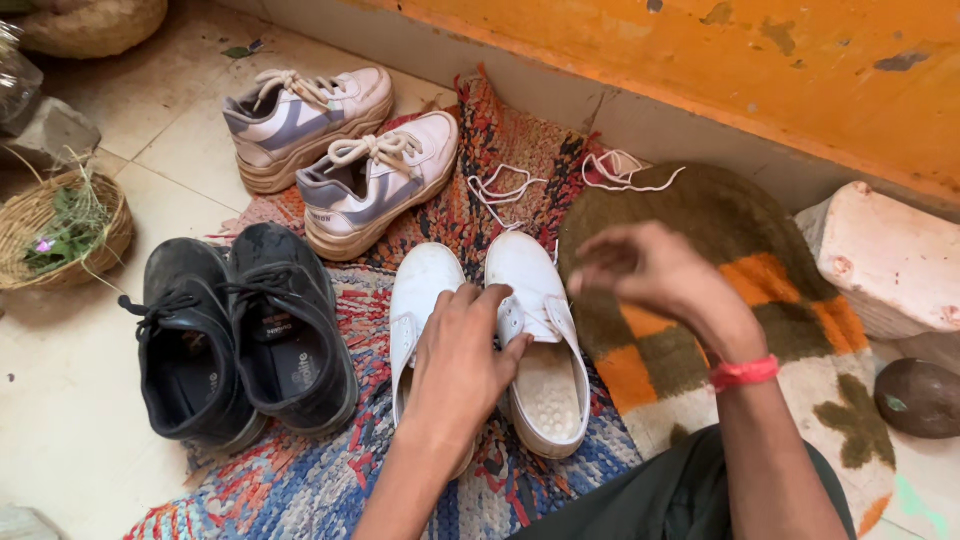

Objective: The person unlaces a pair of white shoes, then unlaces a pair of black shoes, and finally relaces the black shoes. The white shoes remain unlaced by the end of the clip.

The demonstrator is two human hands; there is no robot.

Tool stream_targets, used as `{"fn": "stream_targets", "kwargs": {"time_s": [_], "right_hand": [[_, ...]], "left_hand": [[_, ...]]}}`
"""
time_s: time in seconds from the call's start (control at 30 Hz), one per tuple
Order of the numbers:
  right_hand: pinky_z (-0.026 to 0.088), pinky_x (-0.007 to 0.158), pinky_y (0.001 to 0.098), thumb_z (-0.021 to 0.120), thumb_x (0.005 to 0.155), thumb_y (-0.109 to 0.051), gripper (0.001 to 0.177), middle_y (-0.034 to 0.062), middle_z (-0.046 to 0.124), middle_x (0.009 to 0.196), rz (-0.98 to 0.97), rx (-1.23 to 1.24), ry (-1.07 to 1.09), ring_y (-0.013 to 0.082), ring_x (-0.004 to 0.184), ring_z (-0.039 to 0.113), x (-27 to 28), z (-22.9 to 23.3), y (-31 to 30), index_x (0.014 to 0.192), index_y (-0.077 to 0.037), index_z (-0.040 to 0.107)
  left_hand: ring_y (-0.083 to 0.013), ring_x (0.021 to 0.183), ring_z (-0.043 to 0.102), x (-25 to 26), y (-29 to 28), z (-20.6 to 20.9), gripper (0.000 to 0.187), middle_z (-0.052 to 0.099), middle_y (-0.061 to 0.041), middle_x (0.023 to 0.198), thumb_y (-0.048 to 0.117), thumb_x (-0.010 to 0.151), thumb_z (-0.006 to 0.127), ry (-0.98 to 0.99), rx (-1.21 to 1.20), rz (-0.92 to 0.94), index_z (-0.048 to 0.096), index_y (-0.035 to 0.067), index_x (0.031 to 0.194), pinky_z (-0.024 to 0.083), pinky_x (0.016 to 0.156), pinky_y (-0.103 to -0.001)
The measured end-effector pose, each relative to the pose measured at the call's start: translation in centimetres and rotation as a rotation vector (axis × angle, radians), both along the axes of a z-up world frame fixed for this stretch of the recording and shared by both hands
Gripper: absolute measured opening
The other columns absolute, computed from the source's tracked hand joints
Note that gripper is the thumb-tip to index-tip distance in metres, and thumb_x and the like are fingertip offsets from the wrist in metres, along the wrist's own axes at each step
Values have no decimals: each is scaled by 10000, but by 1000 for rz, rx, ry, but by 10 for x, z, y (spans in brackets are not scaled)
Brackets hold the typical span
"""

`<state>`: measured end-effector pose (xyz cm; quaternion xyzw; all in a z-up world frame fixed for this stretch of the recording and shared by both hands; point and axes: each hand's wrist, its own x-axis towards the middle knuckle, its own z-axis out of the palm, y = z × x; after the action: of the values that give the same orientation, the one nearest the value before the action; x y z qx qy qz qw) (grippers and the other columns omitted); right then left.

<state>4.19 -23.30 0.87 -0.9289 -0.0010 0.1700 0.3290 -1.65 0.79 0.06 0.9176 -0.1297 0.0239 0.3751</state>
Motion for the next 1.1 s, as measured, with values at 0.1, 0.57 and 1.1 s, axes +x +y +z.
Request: {"fn": "stream_targets", "kwargs": {"time_s": [0.1,0.57,1.1], "right_hand": [[543,954,374,952,613,-440,875,134,728,1195,88,-109,115,258,1092,702,-17,-6,17,1356,-121,616],[574,842,469,705,770,-108,398,278,706,1044,-91,-267,90,416,983,697,-35,-31,64,1155,-18,660],[598,562,397,673,758,-73,486,146,778,846,-435,76,49,245,641,724,-30,-3,-72,1241,-87,728]], "left_hand": [[-394,1031,592,2,-2,6,424,676,-208,1028,254,749,822,52,124,10,702,-8,1061,466,918,-515],[-525,994,681,-1,21,-10,764,662,-378,1013,185,710,855,454,139,220,435,-136,1261,572,876,-515],[-532,897,671,13,-88,24,654,680,-352,882,-43,796,583,130,-211,-37,375,-130,1410,510,826,-592]]}}
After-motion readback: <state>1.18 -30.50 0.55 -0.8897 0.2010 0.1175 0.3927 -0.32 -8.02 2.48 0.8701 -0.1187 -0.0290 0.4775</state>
